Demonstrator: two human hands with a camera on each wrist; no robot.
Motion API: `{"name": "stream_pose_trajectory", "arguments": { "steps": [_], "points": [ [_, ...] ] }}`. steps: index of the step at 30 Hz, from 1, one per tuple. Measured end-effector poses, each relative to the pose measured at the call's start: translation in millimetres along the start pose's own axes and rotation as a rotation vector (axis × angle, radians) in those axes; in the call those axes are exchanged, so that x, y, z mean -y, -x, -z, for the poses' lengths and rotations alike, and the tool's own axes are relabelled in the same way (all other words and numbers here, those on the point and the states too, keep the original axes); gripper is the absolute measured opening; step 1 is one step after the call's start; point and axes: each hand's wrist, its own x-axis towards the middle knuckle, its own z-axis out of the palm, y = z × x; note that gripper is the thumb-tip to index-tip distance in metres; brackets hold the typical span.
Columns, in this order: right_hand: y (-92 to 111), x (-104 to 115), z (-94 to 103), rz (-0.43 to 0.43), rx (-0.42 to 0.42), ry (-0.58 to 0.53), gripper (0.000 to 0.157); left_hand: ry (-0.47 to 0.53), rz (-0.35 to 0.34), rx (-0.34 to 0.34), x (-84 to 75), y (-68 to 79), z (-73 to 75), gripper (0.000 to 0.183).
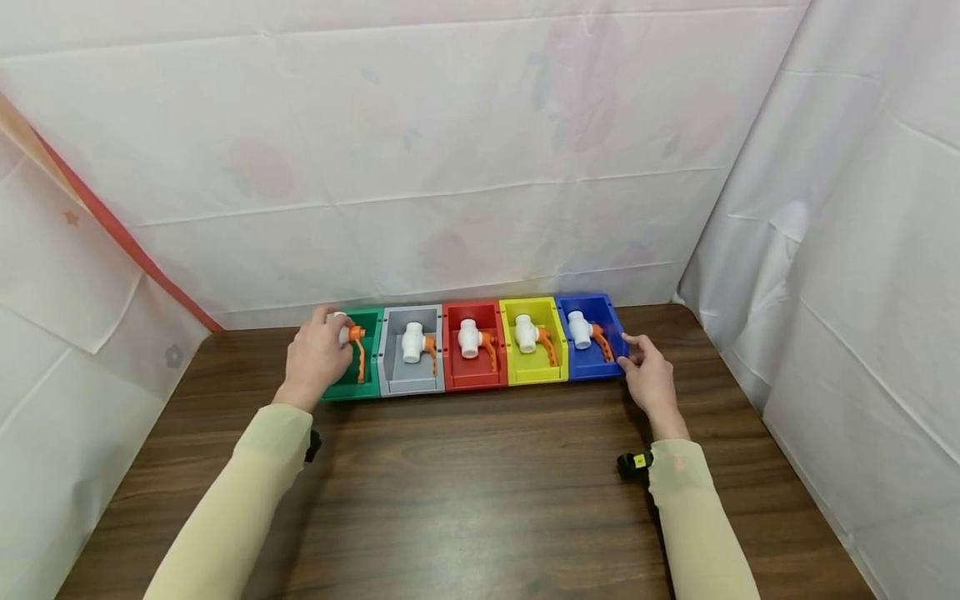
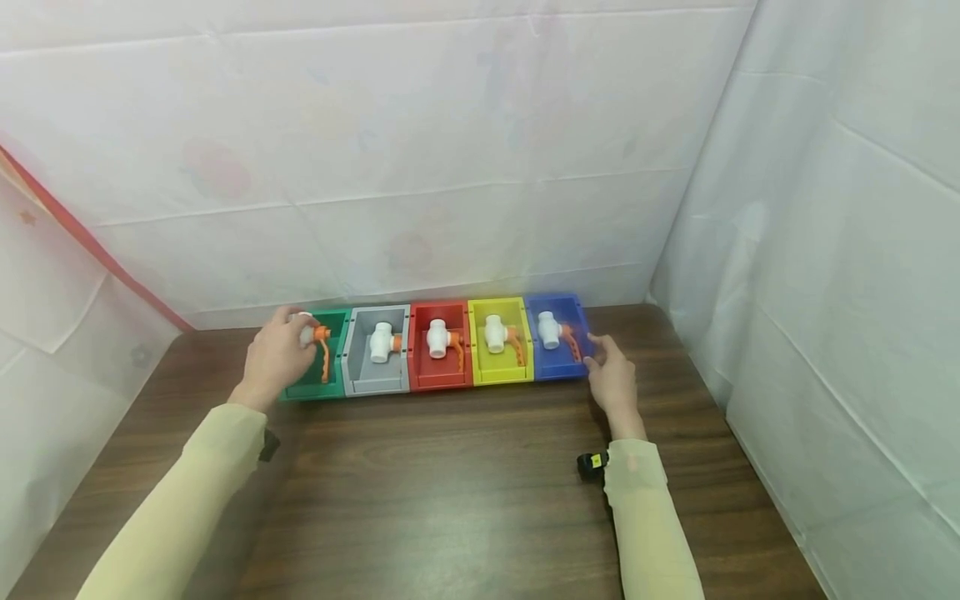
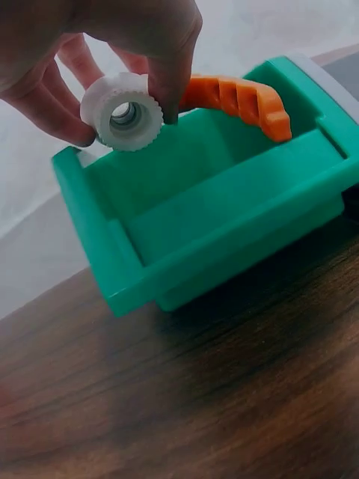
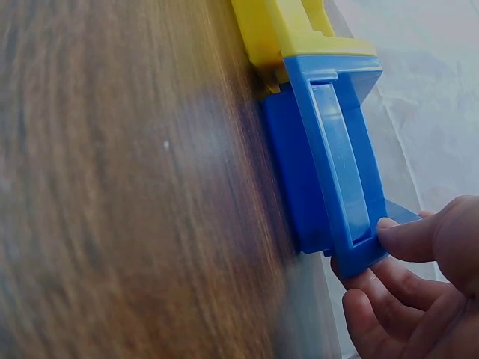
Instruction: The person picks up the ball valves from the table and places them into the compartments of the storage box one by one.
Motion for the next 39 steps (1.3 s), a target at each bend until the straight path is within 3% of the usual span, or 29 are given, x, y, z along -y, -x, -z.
{"name": "stream_pose_trajectory", "arguments": {
  "steps": [7,21,26,39],
  "points": [
    [0,1,-0.5,0.001,-0.003,0.002,0.039,-0.023,-0.023,0.019,-1.9,-5.9,-10.2,0.025],
    [2,2,1.4,-0.011,-0.006,0.014,0.040,-0.062,0.009,0.080,0.5,-12.8,-37.5,0.027],
    [1,1,-0.9,-0.017,-0.003,0.016,0.040,-0.096,0.023,0.109,-0.4,-12.2,-40.4,0.034],
    [-1,1,-2.0,-0.016,0.000,0.008,0.040,-0.132,0.008,0.114,5.3,-11.6,-47.8,0.019]
  ]
}}
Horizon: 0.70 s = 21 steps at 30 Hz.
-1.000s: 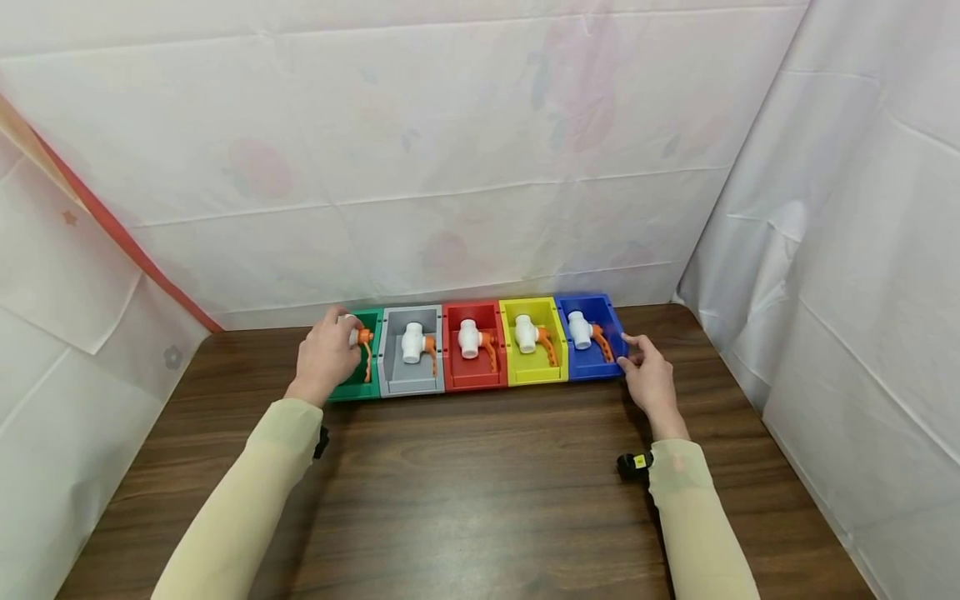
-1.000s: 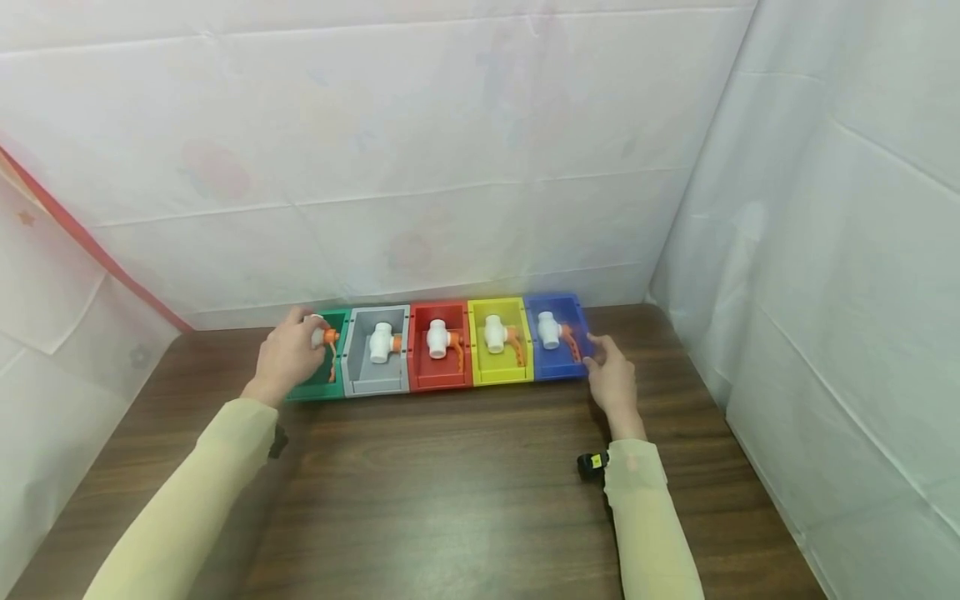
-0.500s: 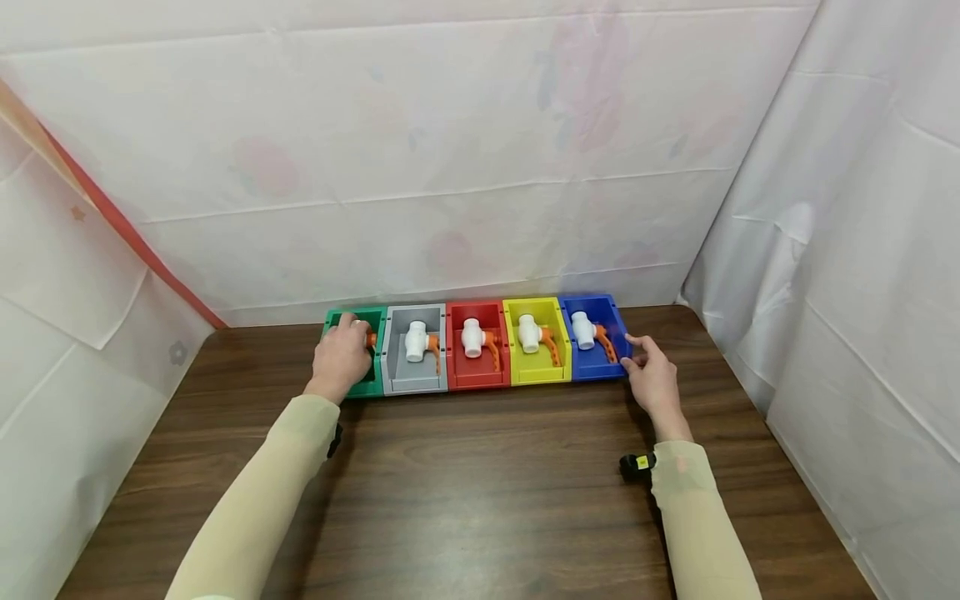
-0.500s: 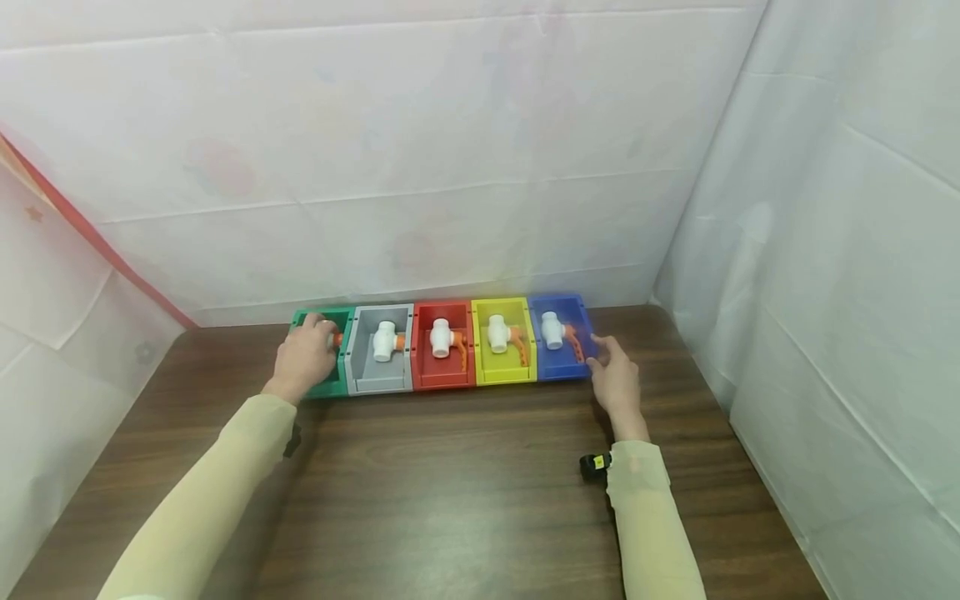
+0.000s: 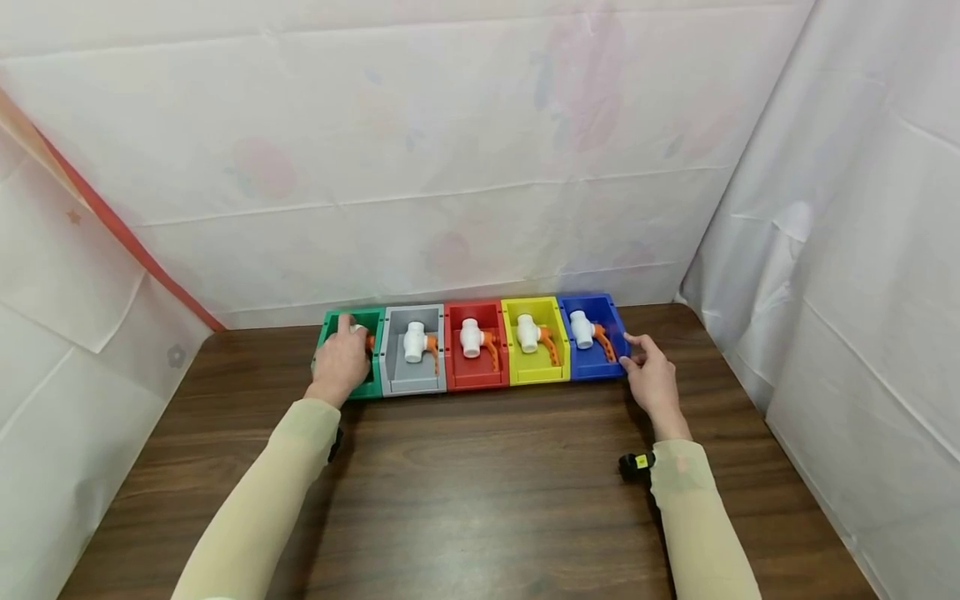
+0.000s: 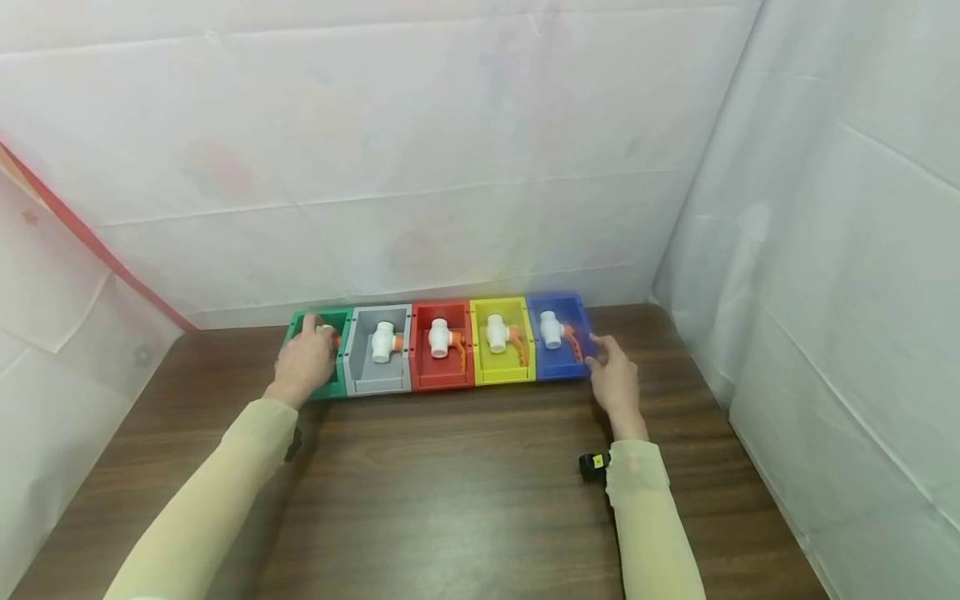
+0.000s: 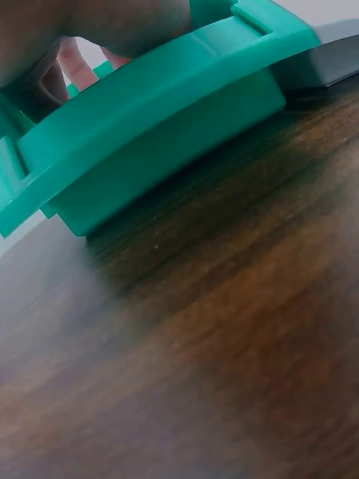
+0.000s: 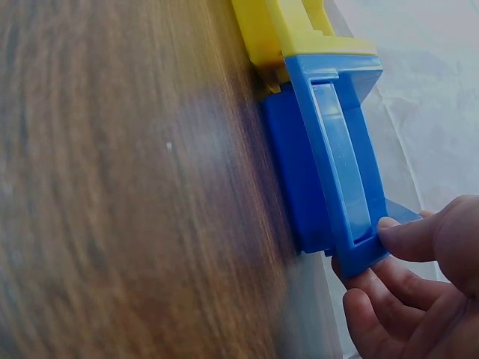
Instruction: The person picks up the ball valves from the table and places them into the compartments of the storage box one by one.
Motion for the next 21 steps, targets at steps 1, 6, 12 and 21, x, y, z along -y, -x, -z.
{"name": "stream_pose_trajectory", "arguments": {
  "steps": [1,6,12,21],
  "points": [
    [-0.6,0.4,-0.5,0.003,0.002,-0.001,0.040,-0.009,0.000,0.004,0.7,-0.2,-0.1,0.019],
    [-3.7,3.0,-2.5,0.018,0.010,-0.015,0.040,-0.028,0.013,0.009,2.4,-0.6,0.0,0.026],
    [-3.1,2.8,-1.2,0.011,0.009,-0.010,0.039,-0.015,0.018,0.014,1.0,1.8,-5.1,0.035],
    [0.0,2.8,2.8,-0.012,0.014,0.006,0.040,-0.033,0.032,-0.001,-5.3,1.8,-7.7,0.028]
  ]
}}
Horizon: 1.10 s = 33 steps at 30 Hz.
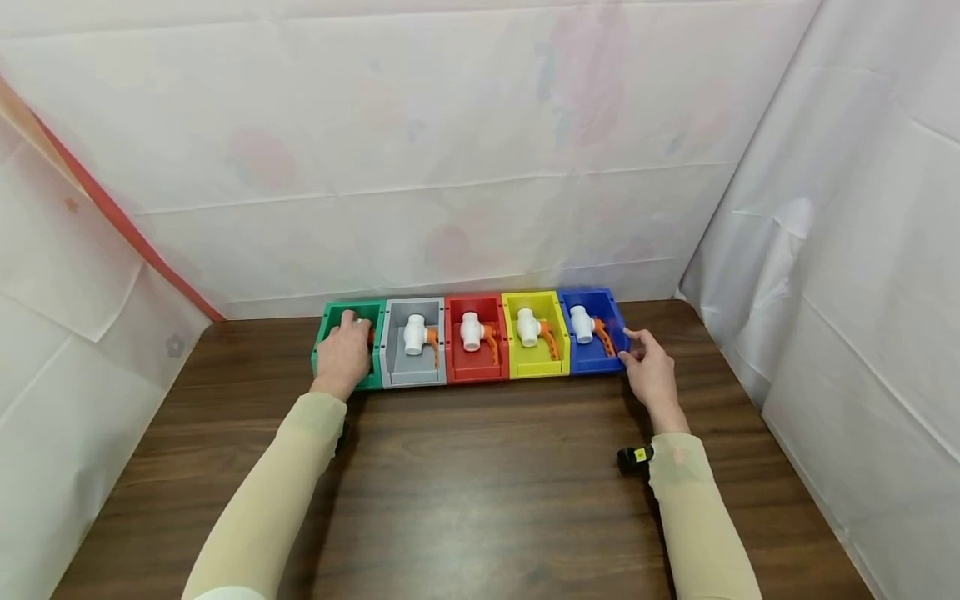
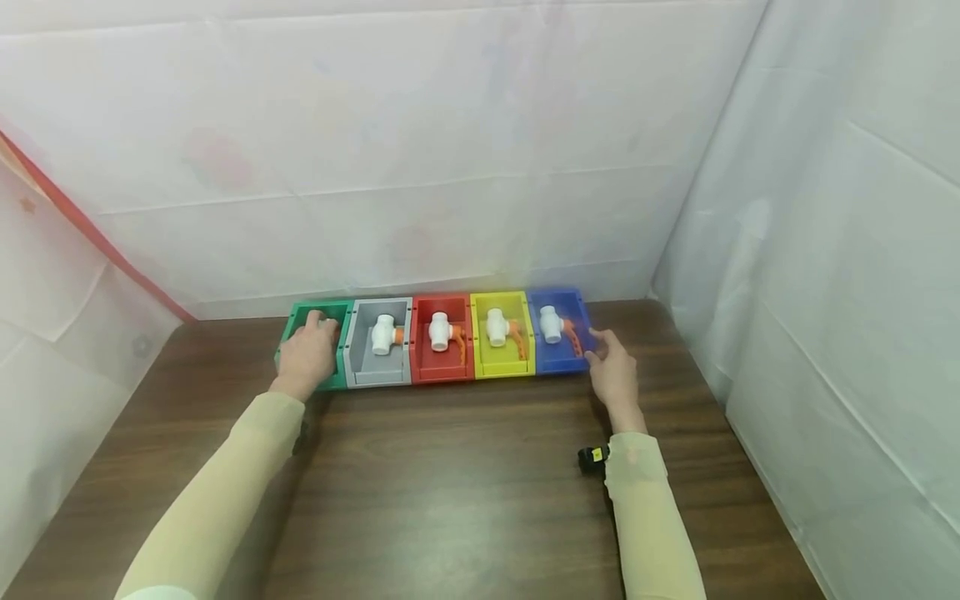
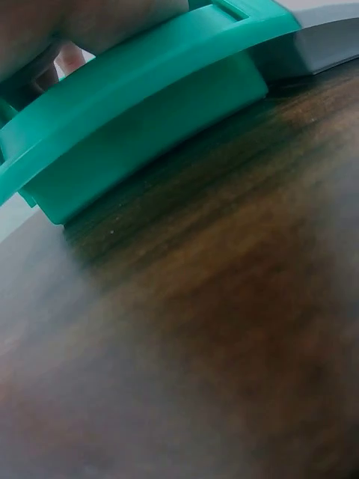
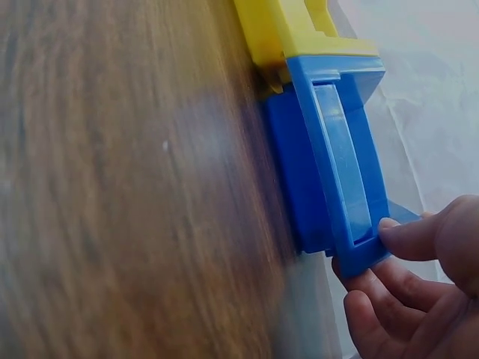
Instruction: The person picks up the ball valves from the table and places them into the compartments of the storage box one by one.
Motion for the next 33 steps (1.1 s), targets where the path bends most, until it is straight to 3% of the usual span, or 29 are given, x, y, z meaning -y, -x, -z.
{"name": "stream_pose_trajectory", "arguments": {
  "steps": [10,21,25,28,33],
  "points": [
    [5,4,6.2,-0.030,0.071,0.103,0.040,0.027,0.021,0.015,-3.9,8.3,-1.7,0.037],
    [9,7,15.4,0.071,0.034,0.221,0.045,0.065,-0.028,-0.037,-9.1,16.0,4.5,0.038],
    [14,11,14.0,0.107,-0.022,0.242,0.045,0.121,0.006,-0.097,-12.1,25.0,12.6,0.031],
    [18,17,12.8,0.157,-0.073,0.233,0.043,0.170,0.015,-0.183,-18.3,32.5,20.1,0.025],
    [30,35,6.9,0.309,-0.111,0.211,0.041,0.203,-0.047,-0.309,-35.4,47.5,33.7,0.014]
  ]
}}
